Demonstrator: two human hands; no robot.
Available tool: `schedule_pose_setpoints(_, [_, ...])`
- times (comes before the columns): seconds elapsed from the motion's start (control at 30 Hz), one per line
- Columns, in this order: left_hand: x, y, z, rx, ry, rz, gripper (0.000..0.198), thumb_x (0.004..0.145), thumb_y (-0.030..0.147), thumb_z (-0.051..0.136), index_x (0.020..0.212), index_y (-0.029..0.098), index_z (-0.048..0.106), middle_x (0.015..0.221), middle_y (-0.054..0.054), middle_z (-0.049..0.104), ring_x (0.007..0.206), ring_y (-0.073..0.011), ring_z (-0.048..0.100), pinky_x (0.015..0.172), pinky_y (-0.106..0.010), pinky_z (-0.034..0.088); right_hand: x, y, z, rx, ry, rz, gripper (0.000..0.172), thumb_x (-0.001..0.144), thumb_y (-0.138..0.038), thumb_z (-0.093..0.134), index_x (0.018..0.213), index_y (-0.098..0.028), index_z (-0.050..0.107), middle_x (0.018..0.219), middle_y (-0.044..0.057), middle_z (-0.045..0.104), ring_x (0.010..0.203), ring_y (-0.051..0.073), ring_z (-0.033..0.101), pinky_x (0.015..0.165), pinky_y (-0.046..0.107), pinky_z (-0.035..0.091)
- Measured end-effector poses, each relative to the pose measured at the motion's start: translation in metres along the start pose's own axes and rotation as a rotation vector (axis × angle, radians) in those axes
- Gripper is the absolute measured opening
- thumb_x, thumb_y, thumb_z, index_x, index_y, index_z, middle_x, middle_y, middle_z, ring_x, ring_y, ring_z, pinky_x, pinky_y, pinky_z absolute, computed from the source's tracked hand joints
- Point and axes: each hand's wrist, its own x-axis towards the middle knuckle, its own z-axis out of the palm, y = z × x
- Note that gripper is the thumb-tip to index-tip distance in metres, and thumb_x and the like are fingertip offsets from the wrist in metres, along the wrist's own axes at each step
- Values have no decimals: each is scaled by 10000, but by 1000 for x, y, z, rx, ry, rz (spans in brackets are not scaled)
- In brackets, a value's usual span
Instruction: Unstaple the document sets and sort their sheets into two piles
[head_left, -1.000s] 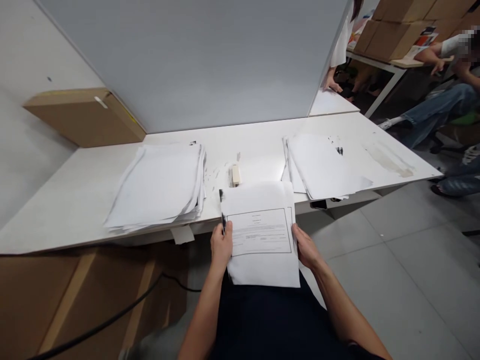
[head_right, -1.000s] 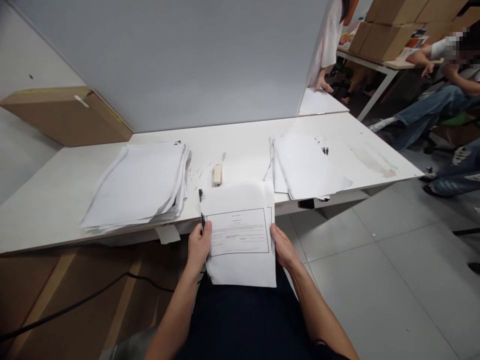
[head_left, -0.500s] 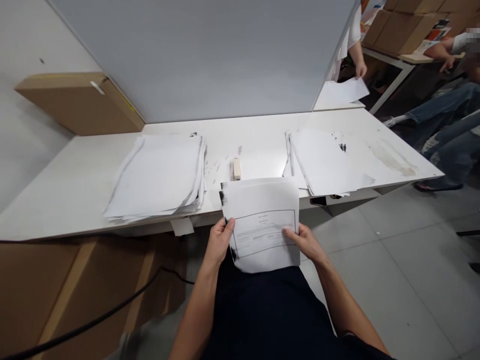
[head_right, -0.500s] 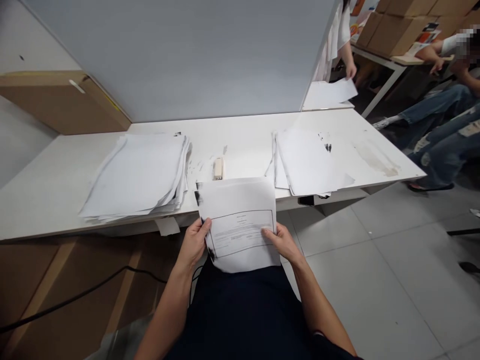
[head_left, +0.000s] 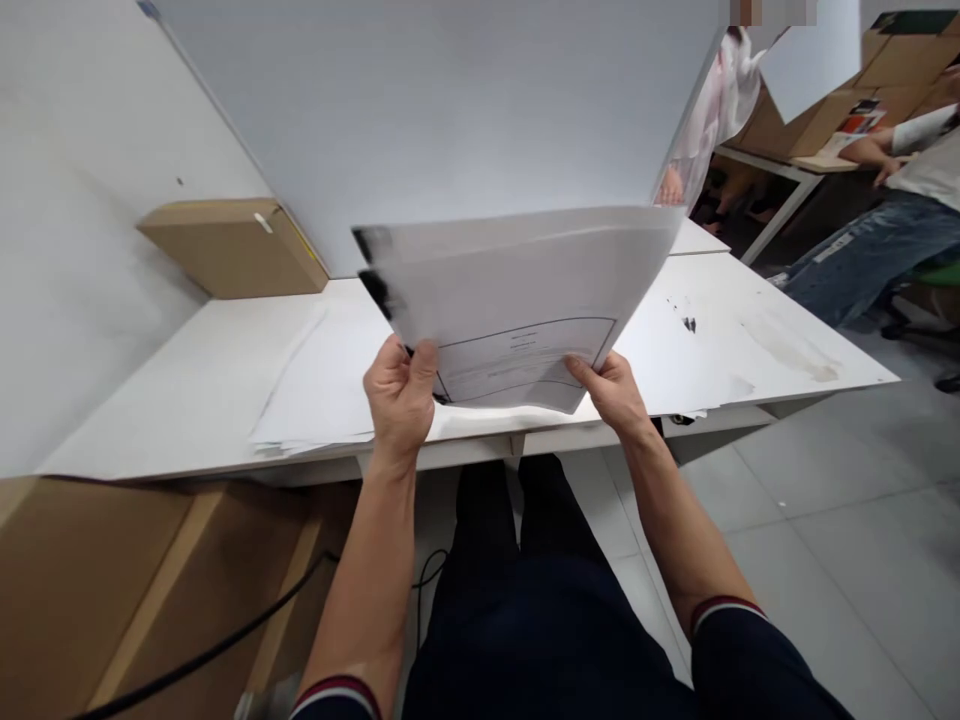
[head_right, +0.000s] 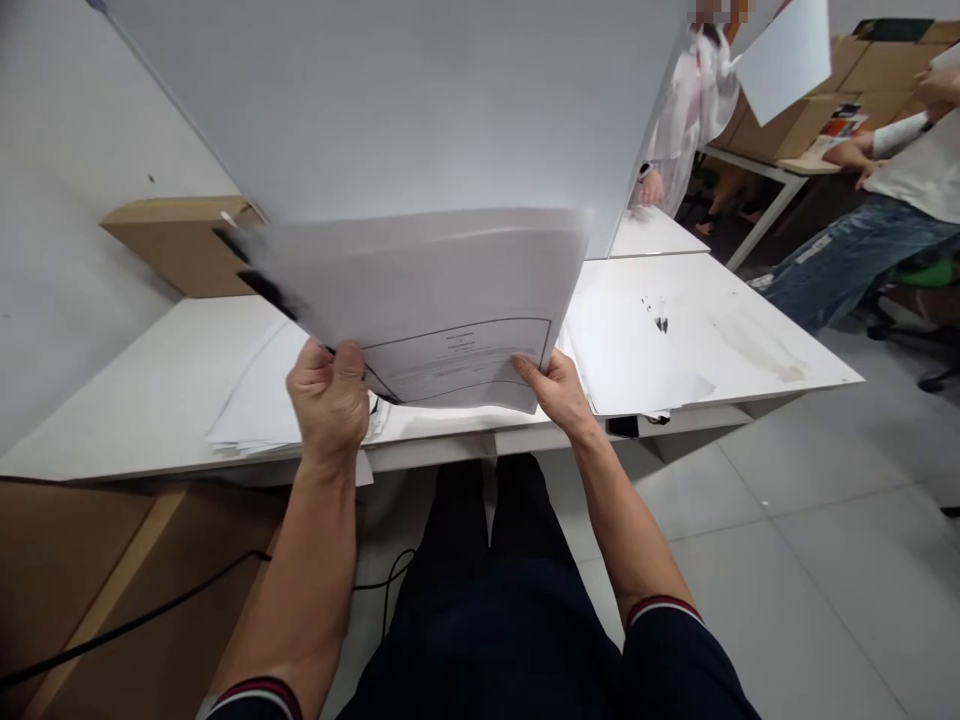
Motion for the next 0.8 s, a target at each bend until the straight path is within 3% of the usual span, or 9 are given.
schedule_pose_setpoints(0.17, [-1,-26,-1,-77,-41,-93,326,720,409,674,944,173,652,891,-25,680,953,-167,605,923,-314,445,7,30,0,28,-89,107,320,737,-407,660,982,-201,675,995,25,706,965,236,625,884,394,472])
schedule_pose_setpoints(0.33, [-1,-29,3,-104,-11,-82,331,724,417,668,943,169,663,920,-29,690,990,-181,599,949,-326,429,5,38,-4,43,-102,101,317,740,-393,663,1001,-214,680,1036,18,698,1009,239,613,916,397,457])
schedule_pose_setpoints(0.5, [-3,-32,5,-159,12,-82,282,749,384,656,923,162,660,894,-28,688,975,-178,606,945,-335,433,8,37,-7,-61,-90,99,289,733,-395,661,940,-198,704,966,28,715,938,242,638,858,394,481])
schedule_pose_setpoints(0.63, [2,-26,-2,-205,49,-18,305,713,367,701,947,191,617,908,-11,670,996,-165,596,960,-330,427,25,-5,-23,-305,-119,-79,276,757,-383,625,932,-182,702,917,20,712,866,231,645,765,378,509])
schedule_pose_setpoints(0.8, [3,-31,-25,-147,20,-55,601,642,358,761,1157,256,469,968,-14,635,903,-128,611,848,-280,483,39,-88,-43,-833,-238,-335,202,836,-311,532,877,-200,696,804,-6,692,762,180,628,687,276,465])
